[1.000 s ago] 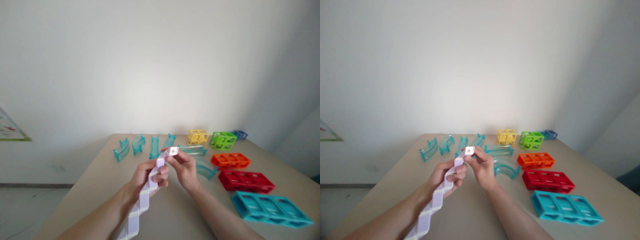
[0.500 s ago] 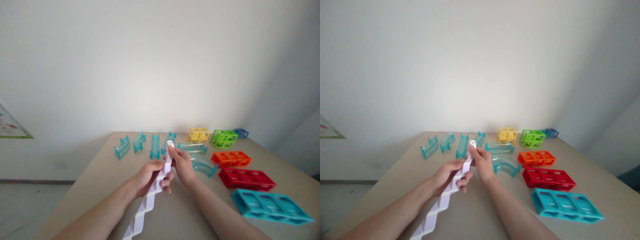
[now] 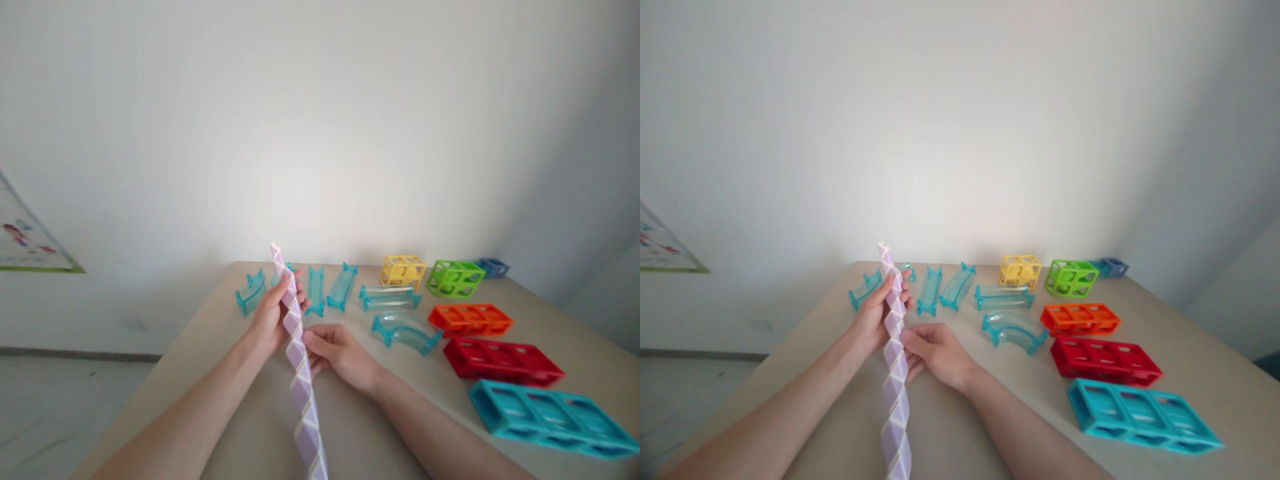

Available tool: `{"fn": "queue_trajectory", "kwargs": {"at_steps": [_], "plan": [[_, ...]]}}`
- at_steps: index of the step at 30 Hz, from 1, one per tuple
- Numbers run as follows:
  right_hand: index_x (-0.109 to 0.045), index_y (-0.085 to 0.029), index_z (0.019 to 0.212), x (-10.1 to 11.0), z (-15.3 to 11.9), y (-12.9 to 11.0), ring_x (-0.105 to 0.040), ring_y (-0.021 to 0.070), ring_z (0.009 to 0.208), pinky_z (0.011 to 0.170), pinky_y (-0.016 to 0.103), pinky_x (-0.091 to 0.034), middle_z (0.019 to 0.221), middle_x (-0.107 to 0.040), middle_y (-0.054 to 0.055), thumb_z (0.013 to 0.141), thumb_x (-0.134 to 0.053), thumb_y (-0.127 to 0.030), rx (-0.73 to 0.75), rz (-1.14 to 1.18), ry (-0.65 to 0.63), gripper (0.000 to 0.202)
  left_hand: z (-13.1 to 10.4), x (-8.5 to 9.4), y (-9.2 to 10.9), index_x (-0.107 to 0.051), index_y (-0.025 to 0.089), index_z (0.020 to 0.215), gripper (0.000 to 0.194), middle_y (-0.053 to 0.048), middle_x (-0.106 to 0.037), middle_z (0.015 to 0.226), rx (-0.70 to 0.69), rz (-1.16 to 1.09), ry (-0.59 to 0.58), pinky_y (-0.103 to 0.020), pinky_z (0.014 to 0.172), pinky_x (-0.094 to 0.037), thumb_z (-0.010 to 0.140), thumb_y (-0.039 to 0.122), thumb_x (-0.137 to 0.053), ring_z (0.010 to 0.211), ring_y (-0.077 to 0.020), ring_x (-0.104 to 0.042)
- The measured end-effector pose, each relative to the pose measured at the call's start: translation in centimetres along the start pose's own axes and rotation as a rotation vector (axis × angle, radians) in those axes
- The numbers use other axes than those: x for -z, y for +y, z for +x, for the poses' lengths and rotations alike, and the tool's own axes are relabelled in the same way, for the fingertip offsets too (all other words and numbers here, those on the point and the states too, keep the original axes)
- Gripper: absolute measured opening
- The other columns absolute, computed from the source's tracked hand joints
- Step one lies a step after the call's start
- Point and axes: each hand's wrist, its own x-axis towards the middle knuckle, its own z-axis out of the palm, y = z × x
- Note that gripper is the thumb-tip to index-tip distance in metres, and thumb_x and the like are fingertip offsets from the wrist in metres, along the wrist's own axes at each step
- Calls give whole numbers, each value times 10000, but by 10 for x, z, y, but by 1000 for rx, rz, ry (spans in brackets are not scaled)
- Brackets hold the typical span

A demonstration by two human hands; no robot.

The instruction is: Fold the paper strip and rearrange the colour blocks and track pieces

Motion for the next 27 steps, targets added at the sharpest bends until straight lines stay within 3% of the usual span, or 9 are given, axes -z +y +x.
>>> {"fn": "queue_trajectory", "kwargs": {"at_steps": [4, 10, 15, 20, 27], "plan": [[-660, -151, 757, 0, -1, 0, -621, 125, 539, 559, 257, -516, 637, -664, 1, 726, -721, -524, -14, 4, -36, 380, 1, 3, -3, -645, 127, 1064, 342, 13, -613, 728, -18, 62, 12, -217, 600, -544, 790, 320, -715, 564, -78, -582], [-624, -149, 744, 2, 2, 3, -570, 98, 474, 496, 219, -473, 585, -630, -15, 724, -737, -495, 71, -49, 20, 364, -5, 0, -11, -641, 112, 1077, 384, -22, -637, 747, 55, 194, -5, -270, 596, -554, 813, 390, -671, 602, -131, -621], [-593, -159, 749, 5, 7, 7, -508, 89, 431, 431, 208, -425, 547, -581, -34, 768, -679, -529, 214, -122, 181, 380, -7, 2, -16, -655, 116, 1050, 372, -51, -684, 771, 55, 303, -93, -278, 596, -537, 784, 373, -702, 647, -168, -652], [-585, -172, 799, 14, 9, 7, -480, 88, 419, 389, 204, -410, 560, -538, -49, 813, -633, -517, 357, -176, 380, 349, -8, 5, -22, -674, 124, 1097, 406, -87, -727, 895, 97, 425, -270, -286, 561, -513, 750, 325, -736, 557, -152, -643], [-604, -169, 784, 16, 9, 6, -474, 92, 417, 380, 201, -384, 554, -547, -34, 841, -612, -498, 401, -262, 440, 335, -9, 2, -23, -696, 102, 1045, 341, -95, -727, 834, 109, 361, -297, -302, 526, -511, 753, 275, -720, 569, -181, -640]]}}
